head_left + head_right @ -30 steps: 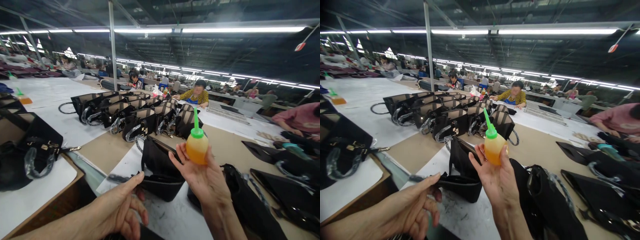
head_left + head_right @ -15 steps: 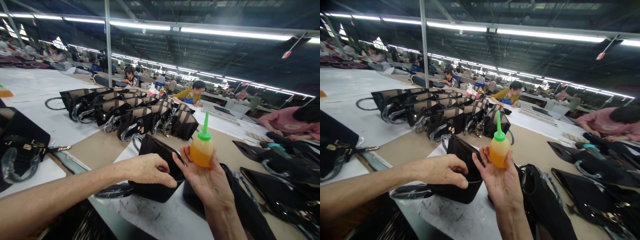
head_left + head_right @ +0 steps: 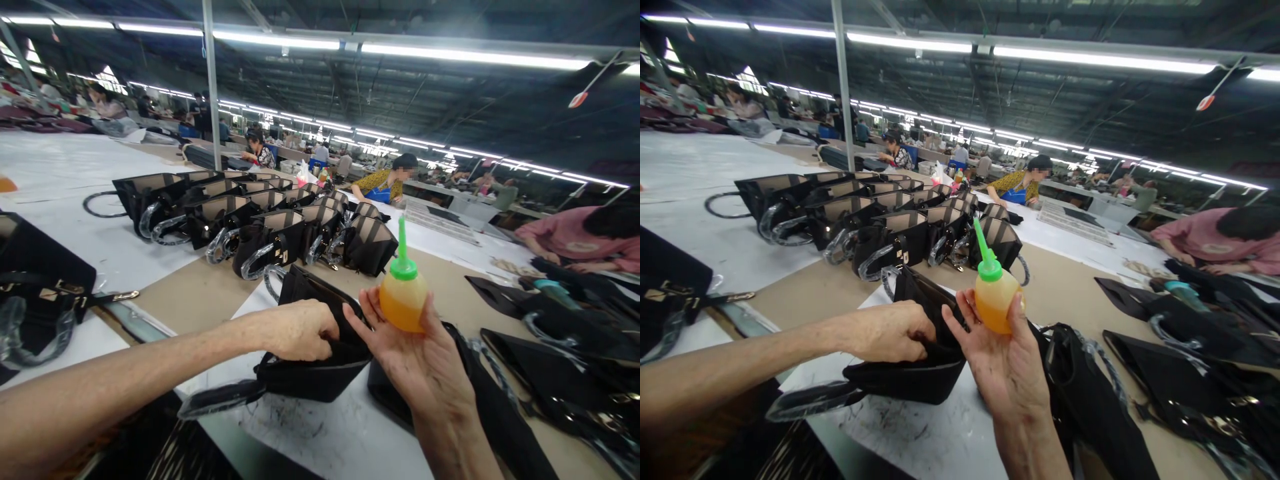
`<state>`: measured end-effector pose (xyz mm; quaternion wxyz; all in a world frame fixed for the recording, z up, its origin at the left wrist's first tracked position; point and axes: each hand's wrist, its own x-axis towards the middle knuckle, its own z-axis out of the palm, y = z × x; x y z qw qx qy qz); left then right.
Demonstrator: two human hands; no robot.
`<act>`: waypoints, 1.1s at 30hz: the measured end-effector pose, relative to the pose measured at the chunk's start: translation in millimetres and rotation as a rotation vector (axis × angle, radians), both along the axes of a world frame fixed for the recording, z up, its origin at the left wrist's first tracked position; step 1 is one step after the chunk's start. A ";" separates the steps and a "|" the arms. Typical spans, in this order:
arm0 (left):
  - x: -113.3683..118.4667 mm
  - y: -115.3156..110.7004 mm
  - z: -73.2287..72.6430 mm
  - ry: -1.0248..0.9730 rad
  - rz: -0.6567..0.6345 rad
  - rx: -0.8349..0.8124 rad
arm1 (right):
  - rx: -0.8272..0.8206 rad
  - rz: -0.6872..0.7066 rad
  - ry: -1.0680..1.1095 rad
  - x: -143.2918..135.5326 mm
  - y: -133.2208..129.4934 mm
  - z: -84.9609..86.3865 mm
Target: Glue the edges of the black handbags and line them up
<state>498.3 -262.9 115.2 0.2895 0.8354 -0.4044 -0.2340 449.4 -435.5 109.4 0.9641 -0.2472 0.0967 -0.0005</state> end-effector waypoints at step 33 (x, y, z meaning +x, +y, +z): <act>-30.4 39.1 -5.5 0.006 0.722 -0.183 | -0.182 0.106 -0.023 16.9 -3.5 -4.9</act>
